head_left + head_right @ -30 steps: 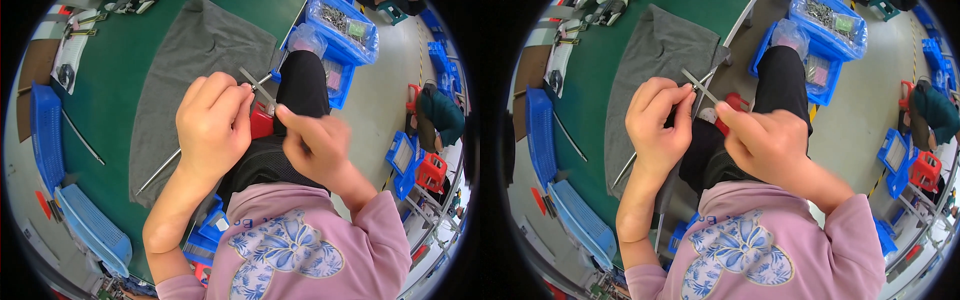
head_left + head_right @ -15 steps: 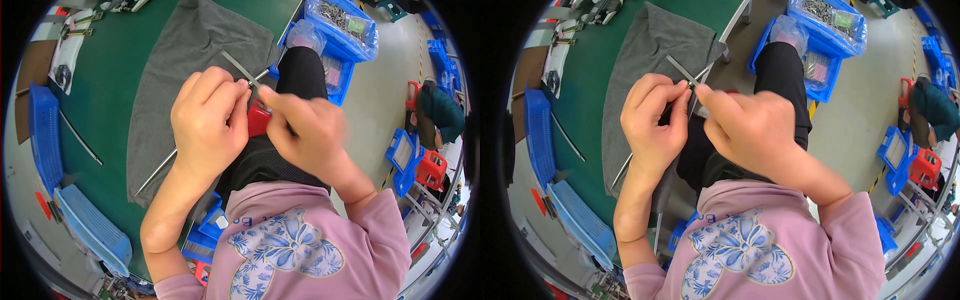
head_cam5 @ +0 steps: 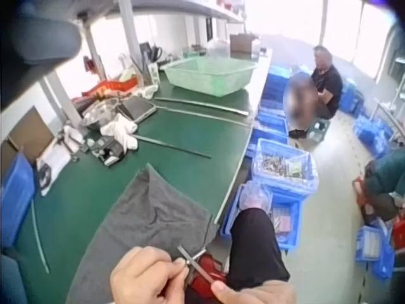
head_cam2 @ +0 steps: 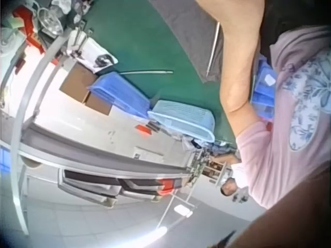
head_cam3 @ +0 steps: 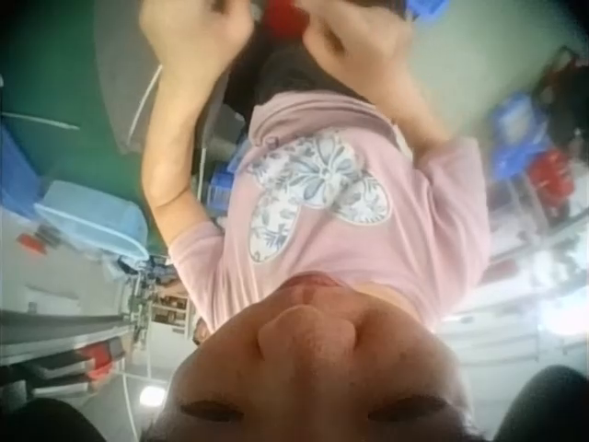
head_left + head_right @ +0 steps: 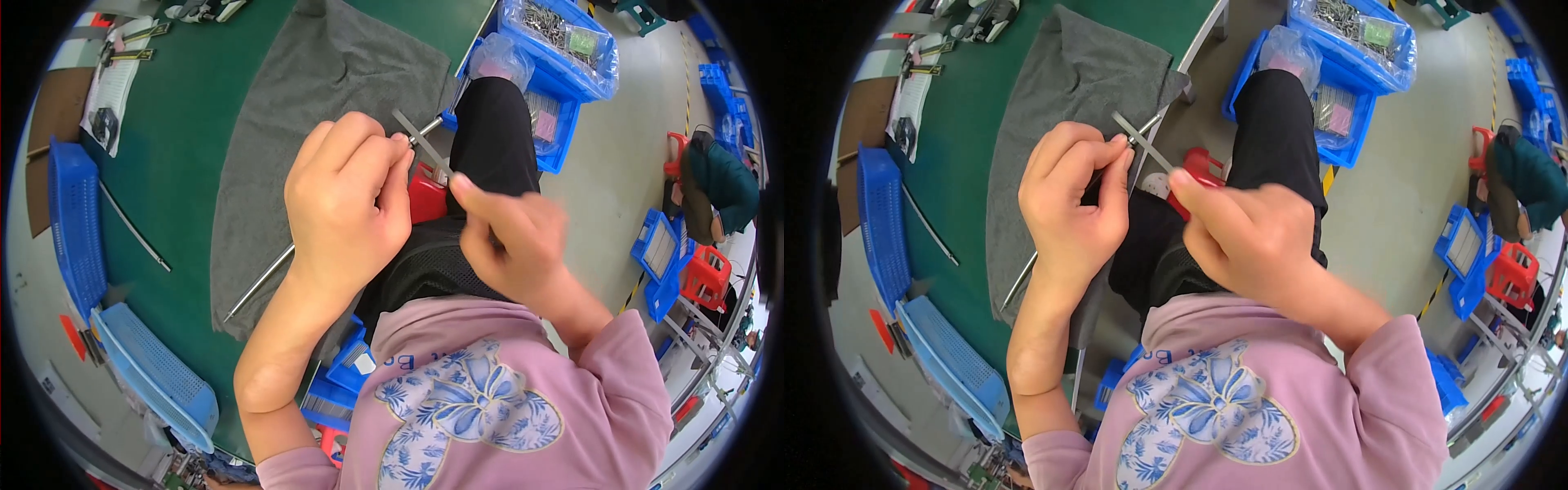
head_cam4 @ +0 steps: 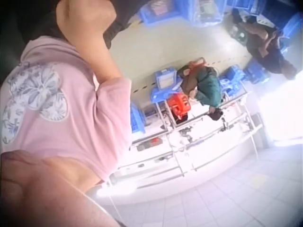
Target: Measuring a metal rod with a digital micrometer and filing its end at a manufacturing workbench.
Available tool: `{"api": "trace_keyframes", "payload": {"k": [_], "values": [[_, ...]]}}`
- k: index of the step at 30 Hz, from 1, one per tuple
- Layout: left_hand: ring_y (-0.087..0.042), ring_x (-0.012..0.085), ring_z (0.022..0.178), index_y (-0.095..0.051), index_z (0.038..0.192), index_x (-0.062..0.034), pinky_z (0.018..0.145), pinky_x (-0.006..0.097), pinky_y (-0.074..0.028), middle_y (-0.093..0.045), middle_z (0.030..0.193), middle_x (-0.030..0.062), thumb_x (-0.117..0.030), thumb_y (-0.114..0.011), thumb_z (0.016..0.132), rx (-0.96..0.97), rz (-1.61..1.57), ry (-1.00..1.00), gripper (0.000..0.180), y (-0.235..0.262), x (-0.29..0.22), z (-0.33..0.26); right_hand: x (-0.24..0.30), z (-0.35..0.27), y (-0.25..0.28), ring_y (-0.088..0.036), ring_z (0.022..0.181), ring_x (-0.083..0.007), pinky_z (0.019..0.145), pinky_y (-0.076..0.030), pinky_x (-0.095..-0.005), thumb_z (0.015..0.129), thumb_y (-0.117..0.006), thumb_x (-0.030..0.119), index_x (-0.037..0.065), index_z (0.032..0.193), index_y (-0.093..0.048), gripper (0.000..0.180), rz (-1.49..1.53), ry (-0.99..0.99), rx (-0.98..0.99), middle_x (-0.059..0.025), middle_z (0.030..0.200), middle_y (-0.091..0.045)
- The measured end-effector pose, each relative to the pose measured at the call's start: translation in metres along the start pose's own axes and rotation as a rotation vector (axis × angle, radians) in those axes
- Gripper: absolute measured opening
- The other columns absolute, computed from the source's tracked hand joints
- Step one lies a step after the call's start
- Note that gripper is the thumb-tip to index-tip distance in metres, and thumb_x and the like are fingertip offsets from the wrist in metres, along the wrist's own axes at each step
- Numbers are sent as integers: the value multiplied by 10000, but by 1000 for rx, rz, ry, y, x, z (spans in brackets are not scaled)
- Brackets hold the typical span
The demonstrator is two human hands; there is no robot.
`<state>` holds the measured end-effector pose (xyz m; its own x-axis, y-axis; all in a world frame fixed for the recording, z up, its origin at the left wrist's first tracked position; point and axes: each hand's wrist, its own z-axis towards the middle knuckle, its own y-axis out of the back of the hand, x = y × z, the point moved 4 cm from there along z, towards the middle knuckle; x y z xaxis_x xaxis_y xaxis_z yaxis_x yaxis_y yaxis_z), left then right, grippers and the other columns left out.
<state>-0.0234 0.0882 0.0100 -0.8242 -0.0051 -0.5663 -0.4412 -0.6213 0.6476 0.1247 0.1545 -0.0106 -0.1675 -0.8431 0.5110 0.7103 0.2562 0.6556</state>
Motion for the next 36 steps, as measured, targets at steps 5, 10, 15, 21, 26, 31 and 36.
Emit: {"api": "trace_keyframes", "payload": {"k": [5,10,15,21,26,31,36], "values": [[-496,243,600,-589,710,-20,529,334,-413,-531,705,65,46,-689,646,2,14,-43,135,2,-1,3,1,23,-12,-442,379,-175,386,-336,-291,613,-648,3,83,994,-672,391,-9,51,-19,5,497,-489],[-539,212,608,-592,740,17,531,282,-413,-557,704,83,102,-679,670,25,28,-40,141,3,0,2,-3,1,-11,-460,387,-156,380,-323,-282,600,-639,-21,79,985,-683,400,28,35,-107,7,511,-513],[-517,227,603,-588,724,-3,528,308,-412,-546,704,72,74,-682,659,17,24,-47,138,1,-1,4,-7,11,-23,-430,371,-146,381,-316,-260,594,-629,-36,71,980,-688,404,47,92,-154,5,495,-471],[-495,239,598,-584,712,-23,522,335,-407,-533,705,60,48,-686,647,1,17,-53,140,1,1,3,-6,-14,-21,-422,372,-140,379,-310,-262,589,-628,-45,45,984,-689,410,50,31,-149,8,482,-441],[-492,240,595,-590,718,-24,522,334,-408,-531,704,60,48,-685,645,19,22,-46,139,0,1,3,-10,11,-33,-437,390,-147,383,-312,-266,586,-625,-37,56,980,-685,409,67,98,-199,7,499,-445],[-489,241,594,-592,720,-22,518,334,-407,-530,710,60,47,-686,643,24,16,-61,139,0,0,4,-12,-17,-30,-407,378,-136,383,-292,-256,577,-610,-50,45,993,-684,432,71,40,-196,10,486,-418],[-487,240,593,-593,720,-18,518,335,-407,-532,714,59,53,-682,640,10,21,-63,140,0,0,3,-13,-4,-41,-388,372,-137,381,-280,-263,574,-605,-53,46,999,-687,444,86,110,-260,11,491,-404]]}}
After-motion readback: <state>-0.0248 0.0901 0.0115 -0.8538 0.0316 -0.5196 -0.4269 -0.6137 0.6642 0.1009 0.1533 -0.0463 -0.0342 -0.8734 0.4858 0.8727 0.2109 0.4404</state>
